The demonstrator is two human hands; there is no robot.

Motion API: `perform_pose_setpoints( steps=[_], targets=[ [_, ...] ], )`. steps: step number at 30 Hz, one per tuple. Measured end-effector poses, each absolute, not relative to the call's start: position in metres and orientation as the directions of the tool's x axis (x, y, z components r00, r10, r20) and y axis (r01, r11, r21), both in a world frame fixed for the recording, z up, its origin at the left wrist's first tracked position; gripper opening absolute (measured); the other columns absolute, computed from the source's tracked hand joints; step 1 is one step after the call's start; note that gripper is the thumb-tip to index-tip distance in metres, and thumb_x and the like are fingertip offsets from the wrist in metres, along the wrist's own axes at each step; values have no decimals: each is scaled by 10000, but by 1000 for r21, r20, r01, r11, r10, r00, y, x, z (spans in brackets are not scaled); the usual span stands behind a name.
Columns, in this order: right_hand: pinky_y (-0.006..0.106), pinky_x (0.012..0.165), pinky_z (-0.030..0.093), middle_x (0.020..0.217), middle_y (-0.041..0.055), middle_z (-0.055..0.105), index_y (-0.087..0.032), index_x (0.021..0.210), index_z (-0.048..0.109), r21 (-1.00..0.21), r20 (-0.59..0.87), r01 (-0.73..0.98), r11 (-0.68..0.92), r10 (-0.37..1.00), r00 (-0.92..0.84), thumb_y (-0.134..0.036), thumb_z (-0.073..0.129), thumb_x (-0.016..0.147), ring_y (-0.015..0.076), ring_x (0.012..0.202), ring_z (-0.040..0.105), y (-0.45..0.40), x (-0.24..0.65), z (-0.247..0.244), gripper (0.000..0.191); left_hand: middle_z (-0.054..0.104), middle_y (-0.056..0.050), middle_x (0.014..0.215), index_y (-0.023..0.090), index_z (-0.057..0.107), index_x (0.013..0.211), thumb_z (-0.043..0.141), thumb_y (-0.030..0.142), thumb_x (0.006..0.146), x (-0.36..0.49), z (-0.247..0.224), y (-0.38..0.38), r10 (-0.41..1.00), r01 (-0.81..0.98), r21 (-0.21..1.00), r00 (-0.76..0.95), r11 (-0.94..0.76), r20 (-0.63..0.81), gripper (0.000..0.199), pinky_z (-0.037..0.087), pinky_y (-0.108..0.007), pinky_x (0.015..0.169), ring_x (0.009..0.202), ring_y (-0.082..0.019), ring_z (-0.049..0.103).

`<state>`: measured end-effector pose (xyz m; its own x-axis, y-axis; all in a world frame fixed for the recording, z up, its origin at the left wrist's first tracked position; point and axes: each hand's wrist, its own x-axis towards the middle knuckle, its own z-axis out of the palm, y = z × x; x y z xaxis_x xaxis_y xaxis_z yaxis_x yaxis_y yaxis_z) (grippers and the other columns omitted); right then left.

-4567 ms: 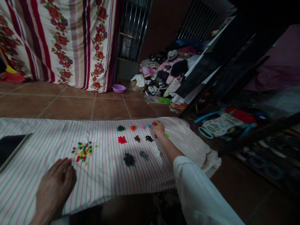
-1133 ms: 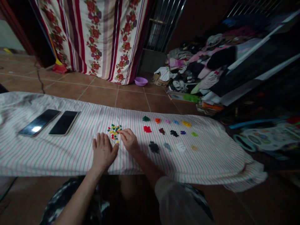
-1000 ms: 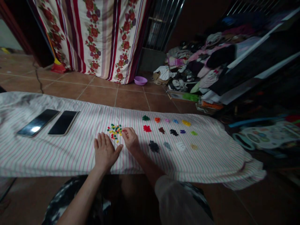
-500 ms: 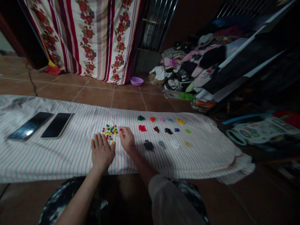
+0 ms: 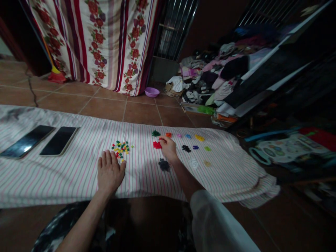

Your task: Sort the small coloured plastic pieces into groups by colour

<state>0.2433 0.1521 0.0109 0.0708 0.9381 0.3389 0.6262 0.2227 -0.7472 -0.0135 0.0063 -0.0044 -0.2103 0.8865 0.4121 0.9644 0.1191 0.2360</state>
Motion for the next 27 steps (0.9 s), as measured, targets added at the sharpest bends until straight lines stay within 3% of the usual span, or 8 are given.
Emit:
perform_pose_setpoints(
  steps=[13,27],
  targets=[
    [382,942,517,992,54,751,-226,903,773,-684,242,719,125,968,62,-145,531,781,205,940,689,158,250,3,283,472,-332,1437,-56,498,1365,357,471,933,-15,-4,6,897,968,222,-197,114,395,696,321,-570,1149,1423,-406,386],
    [371,959,517,948,36,763,-234,908,768,-698,215,697,164,977,-14,-183,496,800,214,978,695,155,250,5,297,502,-298,1429,-13,544,1341,401,466,933,-16,-2,6,899,975,176,-195,135,392,646,368,-548,1123,1386,-402,441]
  ],
)
